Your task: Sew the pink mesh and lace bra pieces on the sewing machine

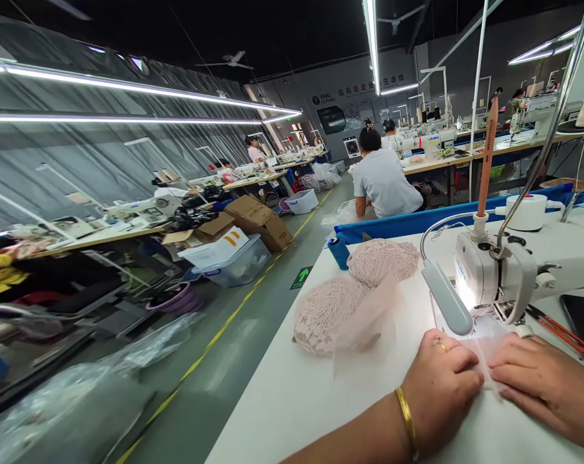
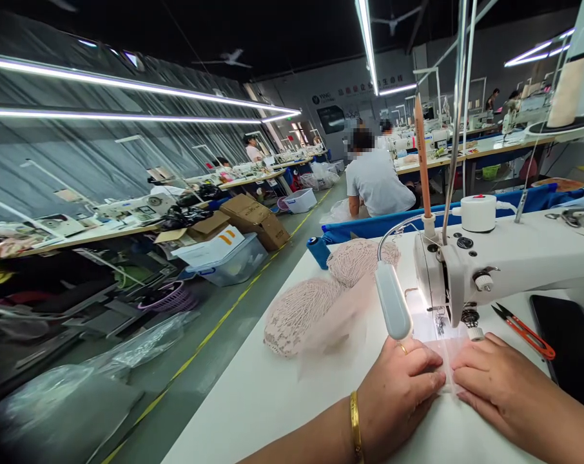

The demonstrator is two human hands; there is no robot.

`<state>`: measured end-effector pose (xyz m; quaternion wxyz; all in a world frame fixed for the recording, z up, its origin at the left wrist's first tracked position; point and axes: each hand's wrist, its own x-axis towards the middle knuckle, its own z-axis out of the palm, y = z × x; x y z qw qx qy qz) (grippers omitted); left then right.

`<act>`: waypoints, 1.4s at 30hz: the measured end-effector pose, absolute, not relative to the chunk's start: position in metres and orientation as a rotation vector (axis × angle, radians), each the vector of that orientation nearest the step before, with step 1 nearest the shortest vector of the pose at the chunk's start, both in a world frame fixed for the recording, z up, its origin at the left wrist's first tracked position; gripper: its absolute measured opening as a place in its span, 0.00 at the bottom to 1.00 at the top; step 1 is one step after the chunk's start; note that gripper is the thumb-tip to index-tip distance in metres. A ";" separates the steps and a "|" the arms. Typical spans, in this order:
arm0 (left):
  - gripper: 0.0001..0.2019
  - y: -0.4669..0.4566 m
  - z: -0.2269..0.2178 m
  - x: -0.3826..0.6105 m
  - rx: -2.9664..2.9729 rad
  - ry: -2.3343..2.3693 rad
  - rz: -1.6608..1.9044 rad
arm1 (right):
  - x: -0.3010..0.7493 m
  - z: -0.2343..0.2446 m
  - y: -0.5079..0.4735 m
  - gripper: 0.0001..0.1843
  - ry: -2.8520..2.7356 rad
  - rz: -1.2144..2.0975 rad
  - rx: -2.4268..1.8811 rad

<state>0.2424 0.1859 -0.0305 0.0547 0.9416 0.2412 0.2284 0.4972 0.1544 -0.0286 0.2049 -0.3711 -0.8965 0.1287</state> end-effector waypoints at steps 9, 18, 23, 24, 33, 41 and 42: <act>0.10 0.189 -0.030 0.243 2.826 0.797 0.584 | 0.496 -0.034 0.155 0.08 -2.481 0.373 -1.047; 0.07 0.199 -0.022 0.249 2.443 0.871 0.572 | 0.477 -0.017 0.144 0.19 -2.104 0.817 -1.014; 0.24 0.156 0.008 0.227 1.326 0.638 0.438 | 0.461 -0.003 0.117 0.28 -1.538 1.139 -1.166; 0.26 0.145 0.012 0.224 1.169 0.633 0.450 | 0.456 -0.004 0.113 0.29 -1.466 1.164 -1.192; 0.26 0.082 -0.001 0.225 0.826 0.819 0.631 | 0.434 -0.026 0.092 0.35 -1.357 1.046 -1.340; 0.21 0.061 -0.005 0.223 0.777 0.813 0.856 | 0.444 -0.031 0.041 0.12 -1.626 0.630 -1.306; 0.21 0.060 -0.006 0.223 0.783 0.817 0.868 | 0.441 -0.030 0.034 0.09 -1.693 0.584 -1.243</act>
